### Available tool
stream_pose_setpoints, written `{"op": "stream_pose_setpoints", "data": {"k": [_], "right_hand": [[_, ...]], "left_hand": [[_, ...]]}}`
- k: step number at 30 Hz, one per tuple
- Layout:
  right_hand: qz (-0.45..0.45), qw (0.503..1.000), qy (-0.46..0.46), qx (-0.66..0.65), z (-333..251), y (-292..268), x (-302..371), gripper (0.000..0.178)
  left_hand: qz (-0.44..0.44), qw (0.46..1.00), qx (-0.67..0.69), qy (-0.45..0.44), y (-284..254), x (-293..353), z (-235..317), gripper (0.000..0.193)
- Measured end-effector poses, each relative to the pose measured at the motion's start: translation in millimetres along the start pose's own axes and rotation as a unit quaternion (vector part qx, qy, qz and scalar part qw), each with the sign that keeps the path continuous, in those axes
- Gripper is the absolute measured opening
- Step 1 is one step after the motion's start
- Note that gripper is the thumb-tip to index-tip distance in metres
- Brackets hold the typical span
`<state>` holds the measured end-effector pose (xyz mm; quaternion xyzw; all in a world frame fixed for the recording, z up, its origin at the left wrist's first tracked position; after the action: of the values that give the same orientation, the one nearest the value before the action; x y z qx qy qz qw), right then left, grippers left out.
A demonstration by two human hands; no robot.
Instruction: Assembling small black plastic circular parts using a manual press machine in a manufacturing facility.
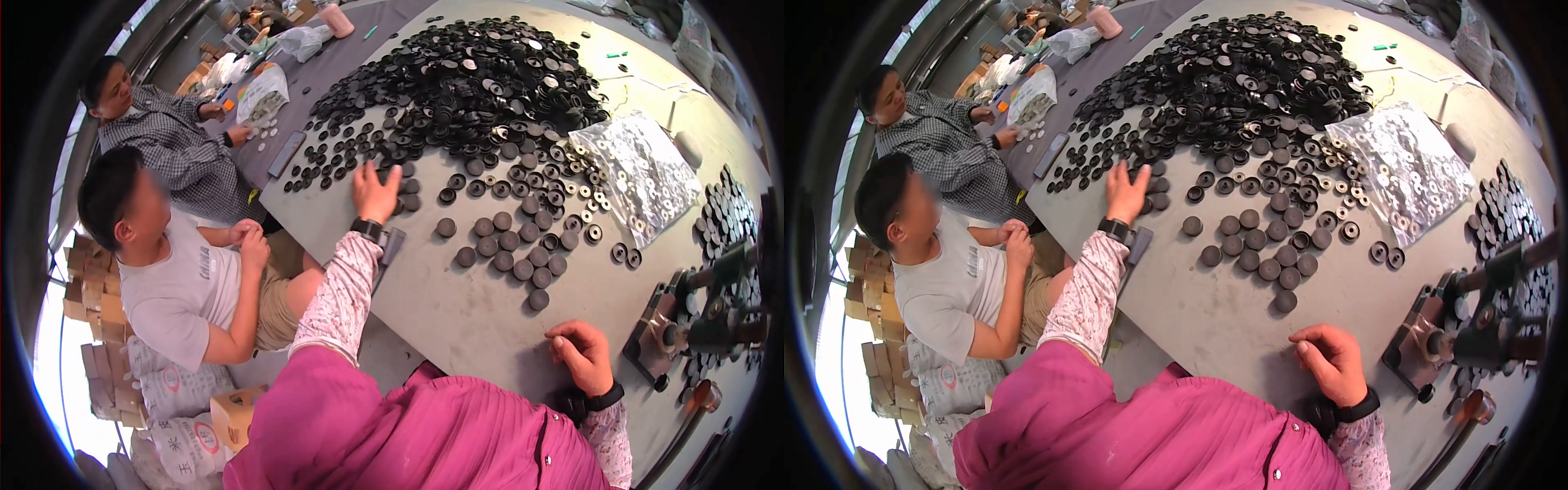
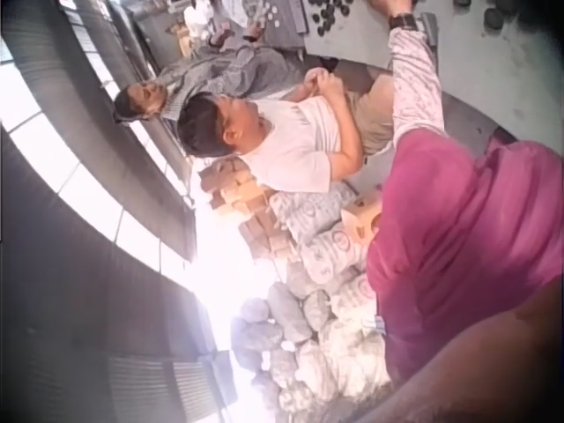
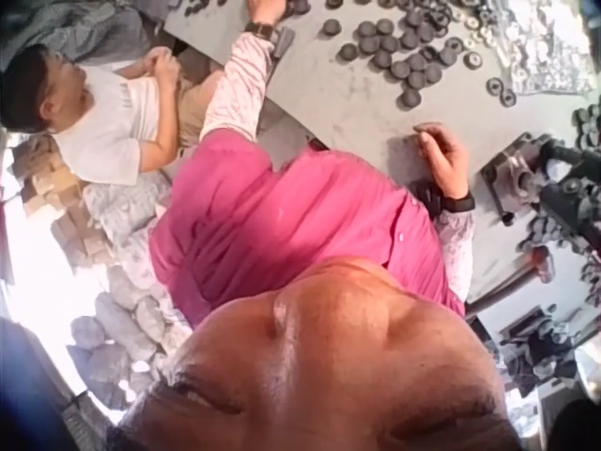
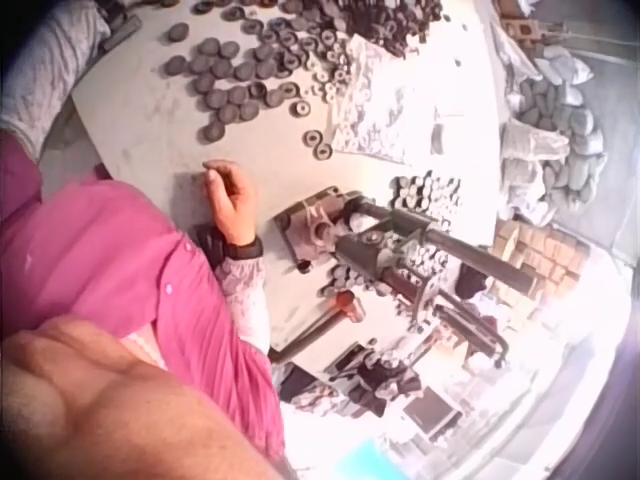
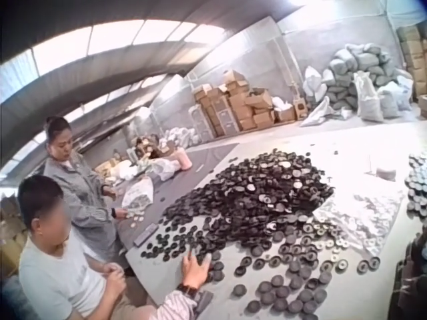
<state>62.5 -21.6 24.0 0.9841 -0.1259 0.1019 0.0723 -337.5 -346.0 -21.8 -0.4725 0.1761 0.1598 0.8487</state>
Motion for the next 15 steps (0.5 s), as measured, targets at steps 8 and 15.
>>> {"op": "stream_pose_setpoints", "data": {"k": [8,15], "right_hand": [[0.029,0.999,0.033,0.0,-2,-3,0,0.013],[0.045,0.998,0.041,-0.013,0,-4,0,0.011]], "left_hand": [[0.204,0.96,-0.185,-0.048,-62,-101,-113,0.075],[0.029,0.964,-0.162,-0.209,-44,-157,-198,0.096]]}}
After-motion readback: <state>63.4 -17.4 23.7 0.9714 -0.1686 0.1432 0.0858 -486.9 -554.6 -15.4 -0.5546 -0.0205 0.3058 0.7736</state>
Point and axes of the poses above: each hand's wrist, its own x-axis away from the middle knuckle, its own y-axis out of the palm, z = x × y, the point moved 3 cm from there along -x, towards the middle knuckle, and after that the axes turned 10 degrees about z, right-handed, at the moved point
